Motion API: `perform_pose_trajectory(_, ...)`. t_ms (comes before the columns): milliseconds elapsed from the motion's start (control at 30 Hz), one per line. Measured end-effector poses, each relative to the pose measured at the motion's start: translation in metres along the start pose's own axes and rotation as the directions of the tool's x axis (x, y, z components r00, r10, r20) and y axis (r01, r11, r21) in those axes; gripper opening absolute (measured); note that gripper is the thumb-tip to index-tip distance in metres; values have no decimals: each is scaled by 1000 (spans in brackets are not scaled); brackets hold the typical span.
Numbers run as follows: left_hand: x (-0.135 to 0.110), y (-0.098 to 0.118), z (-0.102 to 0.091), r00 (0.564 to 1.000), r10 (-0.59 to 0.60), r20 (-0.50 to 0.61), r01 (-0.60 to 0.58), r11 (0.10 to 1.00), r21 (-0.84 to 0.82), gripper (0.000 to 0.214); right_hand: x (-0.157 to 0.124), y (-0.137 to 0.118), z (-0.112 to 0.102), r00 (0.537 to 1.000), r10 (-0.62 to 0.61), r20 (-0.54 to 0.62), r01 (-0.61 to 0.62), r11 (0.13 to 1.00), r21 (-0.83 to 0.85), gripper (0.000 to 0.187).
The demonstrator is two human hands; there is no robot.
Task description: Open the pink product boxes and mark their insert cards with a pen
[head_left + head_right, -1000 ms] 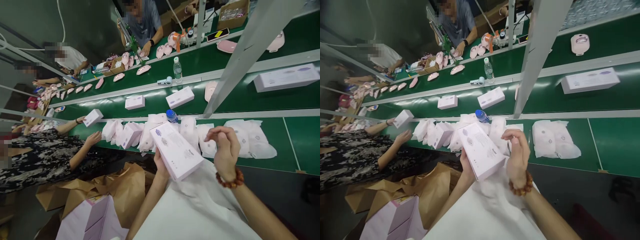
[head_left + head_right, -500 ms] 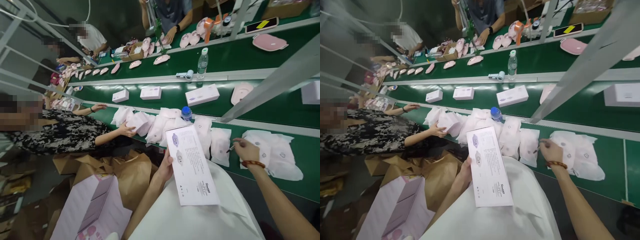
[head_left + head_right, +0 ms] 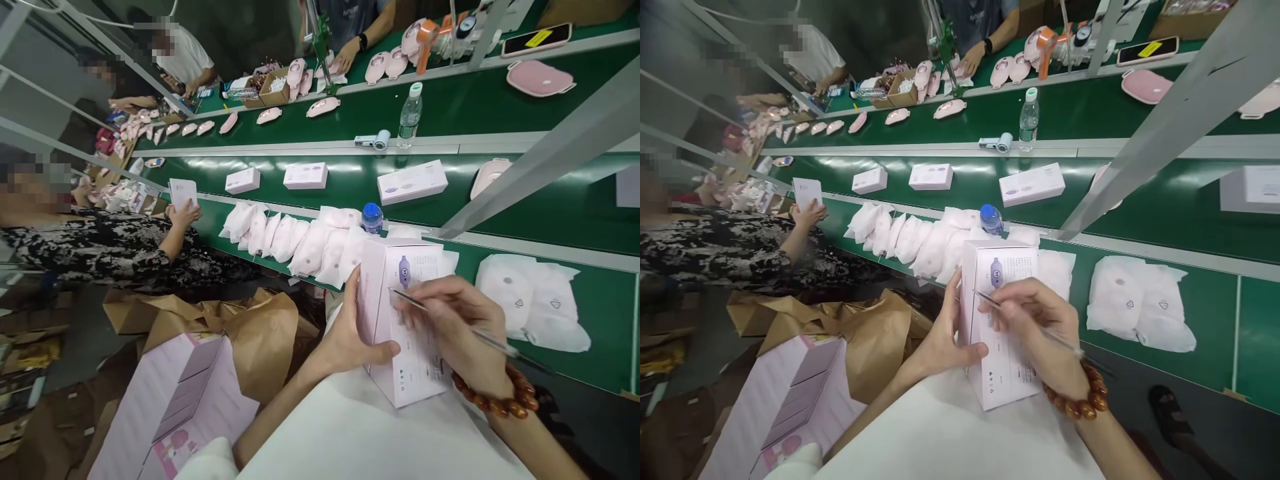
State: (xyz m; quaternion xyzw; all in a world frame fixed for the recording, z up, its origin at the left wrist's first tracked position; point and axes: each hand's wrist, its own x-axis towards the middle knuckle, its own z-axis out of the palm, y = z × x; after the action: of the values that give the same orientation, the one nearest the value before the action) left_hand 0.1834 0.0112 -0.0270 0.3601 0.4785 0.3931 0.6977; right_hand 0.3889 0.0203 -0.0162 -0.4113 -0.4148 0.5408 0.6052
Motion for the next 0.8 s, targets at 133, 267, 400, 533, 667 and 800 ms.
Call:
perform_pose_trajectory(133,-5,-5,-3,998,33,56,-40,993,113,127,-5,12,2,988,-132,-79,119,982,-148,25)
perform_pose_trajectory(267,-7,-7,-3,998,35,56,-44,986,160,129,-9,15,6,950,-240,-199,183,947,-265,56)
perform_pose_trajectory(400,-8,-3,0,998,21,52,-30,985,172,131,-8,18,8,946,-268,-180,203,927,-315,63)
perform_pose_trajectory(533,-9,0,0,998,5,65,-17,984,175,136,-7,18,7,951,-269,-151,210,923,-322,58)
perform_pose_trajectory(667,-8,-1,1,999,-5,46,-2,989,148,138,-7,17,8,950,-274,-152,205,911,-358,58)
perform_pose_trajectory(800,-6,-1,2,998,3,65,-14,985,171,138,-5,16,6,944,-291,-155,209,892,-401,66)
